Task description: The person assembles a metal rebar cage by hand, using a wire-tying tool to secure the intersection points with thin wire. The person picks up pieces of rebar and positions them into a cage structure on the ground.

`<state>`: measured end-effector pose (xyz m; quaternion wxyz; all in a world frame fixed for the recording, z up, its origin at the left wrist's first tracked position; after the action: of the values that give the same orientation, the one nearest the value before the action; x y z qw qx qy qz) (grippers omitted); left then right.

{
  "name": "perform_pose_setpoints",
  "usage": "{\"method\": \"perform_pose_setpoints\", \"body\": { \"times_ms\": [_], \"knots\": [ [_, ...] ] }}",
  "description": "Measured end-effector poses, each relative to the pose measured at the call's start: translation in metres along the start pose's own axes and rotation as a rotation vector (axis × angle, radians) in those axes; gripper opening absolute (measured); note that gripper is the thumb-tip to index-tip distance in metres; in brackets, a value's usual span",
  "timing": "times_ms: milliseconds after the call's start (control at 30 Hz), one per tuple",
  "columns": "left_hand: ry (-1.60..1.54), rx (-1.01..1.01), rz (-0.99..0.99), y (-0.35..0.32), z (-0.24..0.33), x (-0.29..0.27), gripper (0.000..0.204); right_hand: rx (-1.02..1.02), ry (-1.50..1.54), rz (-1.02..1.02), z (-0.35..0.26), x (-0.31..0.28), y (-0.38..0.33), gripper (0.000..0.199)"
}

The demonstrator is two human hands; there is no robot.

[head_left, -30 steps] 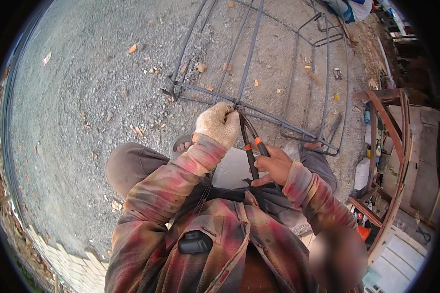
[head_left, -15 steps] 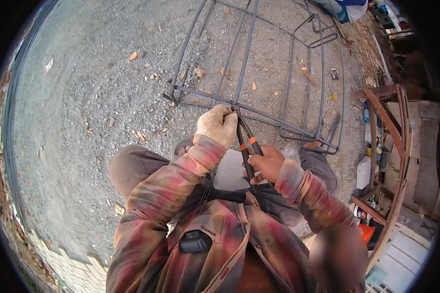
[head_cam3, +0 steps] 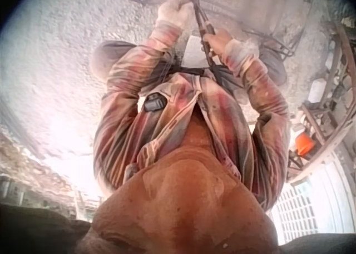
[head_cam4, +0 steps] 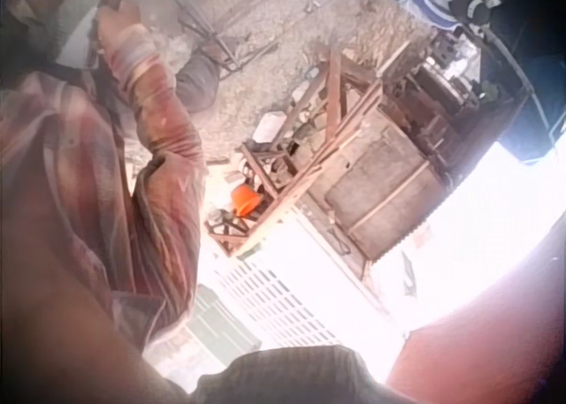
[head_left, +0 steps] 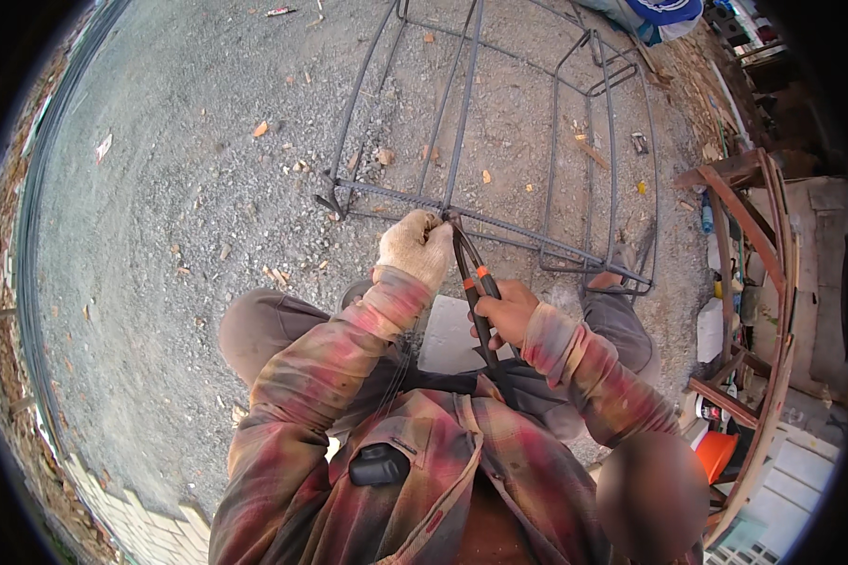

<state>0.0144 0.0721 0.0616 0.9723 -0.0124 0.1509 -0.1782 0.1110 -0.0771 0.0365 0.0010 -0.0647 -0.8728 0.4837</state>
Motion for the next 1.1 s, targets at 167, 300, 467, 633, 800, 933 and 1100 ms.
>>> {"method": "perform_pose_setpoints", "body": {
  "times_ms": [167, 300, 467, 633, 800, 933, 1100],
  "knots": [
    [-0.147, -0.044, -0.058, -0.005, 0.003, 0.004, 0.022, -0.043, 0.156, -0.068, -0.006, 0.007, -0.004, 0.021],
    [-0.318, -0.489, -0.206, -0.018, -0.025, 0.018, 0.026, 0.052, 0.883, -0.446, -0.002, 0.055, -0.013, 0.023],
    [-0.905, -0.853, -0.611, -0.054, -0.034, 0.098, 0.033, 0.091, 1.283, -0.91, 0.005, 0.091, -0.008, 0.037],
    [-0.346, -0.854, -0.583, -0.05, -0.041, 0.073, 0.035, 0.094, 0.869, -0.622, 0.03, 0.088, -0.005, 0.048],
    [0.08, -0.783, -0.627, -0.038, -0.042, 0.055, 0.032, -0.295, 0.638, -0.308, 0.016, 0.099, -0.005, 0.028],
    [0.388, -0.461, -0.463, -0.023, -0.062, 0.053, 0.031, -0.367, 0.546, -0.029, 0.026, 0.103, 0.016, 0.019],
    [0.281, -0.393, -0.49, -0.024, -0.04, 0.046, 0.037, -0.218, 0.733, -0.388, 0.025, 0.103, 0.006, 0.027]
  ]
}}
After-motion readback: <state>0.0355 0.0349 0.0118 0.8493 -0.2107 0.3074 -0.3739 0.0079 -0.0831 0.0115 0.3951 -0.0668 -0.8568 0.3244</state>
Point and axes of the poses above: each hand's wrist, its own y-axis towards the middle knuckle, its own x-axis out of the palm, z = x × y, the point moved 10 cm from there along y, towards the middle knuckle
